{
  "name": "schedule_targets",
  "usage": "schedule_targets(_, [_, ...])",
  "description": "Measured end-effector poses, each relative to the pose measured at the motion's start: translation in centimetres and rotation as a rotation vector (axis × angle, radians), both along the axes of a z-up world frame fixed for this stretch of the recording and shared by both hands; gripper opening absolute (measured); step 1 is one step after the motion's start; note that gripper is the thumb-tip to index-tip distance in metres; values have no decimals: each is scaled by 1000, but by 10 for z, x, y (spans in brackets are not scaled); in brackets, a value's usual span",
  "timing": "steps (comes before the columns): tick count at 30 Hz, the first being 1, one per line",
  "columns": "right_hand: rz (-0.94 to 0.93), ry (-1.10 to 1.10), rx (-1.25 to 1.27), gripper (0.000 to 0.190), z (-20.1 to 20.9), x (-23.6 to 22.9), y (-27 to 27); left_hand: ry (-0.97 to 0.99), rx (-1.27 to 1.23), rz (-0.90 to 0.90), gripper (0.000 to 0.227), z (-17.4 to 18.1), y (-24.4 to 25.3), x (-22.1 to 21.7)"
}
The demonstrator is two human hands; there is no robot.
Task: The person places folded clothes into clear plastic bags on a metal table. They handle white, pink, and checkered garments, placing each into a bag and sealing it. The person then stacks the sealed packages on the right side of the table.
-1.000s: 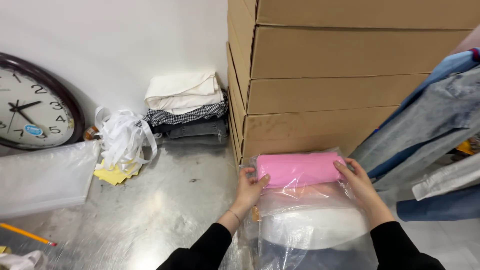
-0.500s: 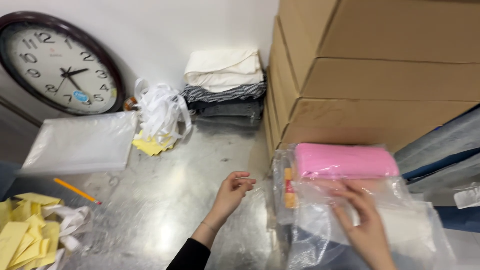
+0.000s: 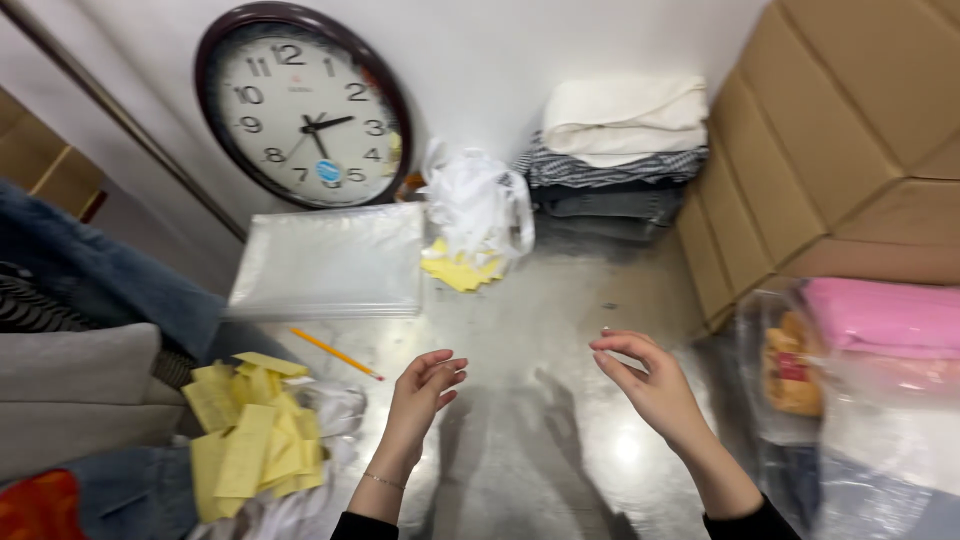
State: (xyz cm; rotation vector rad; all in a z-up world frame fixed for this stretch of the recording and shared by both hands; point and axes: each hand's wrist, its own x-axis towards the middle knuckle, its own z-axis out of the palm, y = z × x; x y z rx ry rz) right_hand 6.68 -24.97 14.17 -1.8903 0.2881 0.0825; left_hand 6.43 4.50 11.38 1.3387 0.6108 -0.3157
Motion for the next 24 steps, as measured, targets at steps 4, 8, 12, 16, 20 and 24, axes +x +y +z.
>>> schedule_targets(4, [25,154,-13,19,-8,48,81,-10,-72,135,28,-26,68,11])
schedule_targets(8, [199,26,-91,14,-77,113,143,-11,-88,191,26,-43,113,24])
schedule_targets(12, [302,120,-302,13,-99,155,215,-23,-163,289,27,-64,142,27])
schedule_targets(16, [283,189,-483,34,-171,201,254,-8,-197,309,26,-97,157,28])
schedule_targets(20, [209,294,-393,38,-184,221,275,41,-201,308,24,-85,166,22])
schedule_targets(24, [246,278,-445,35,-185,233,279,73,-210,304,21,-77,171,13])
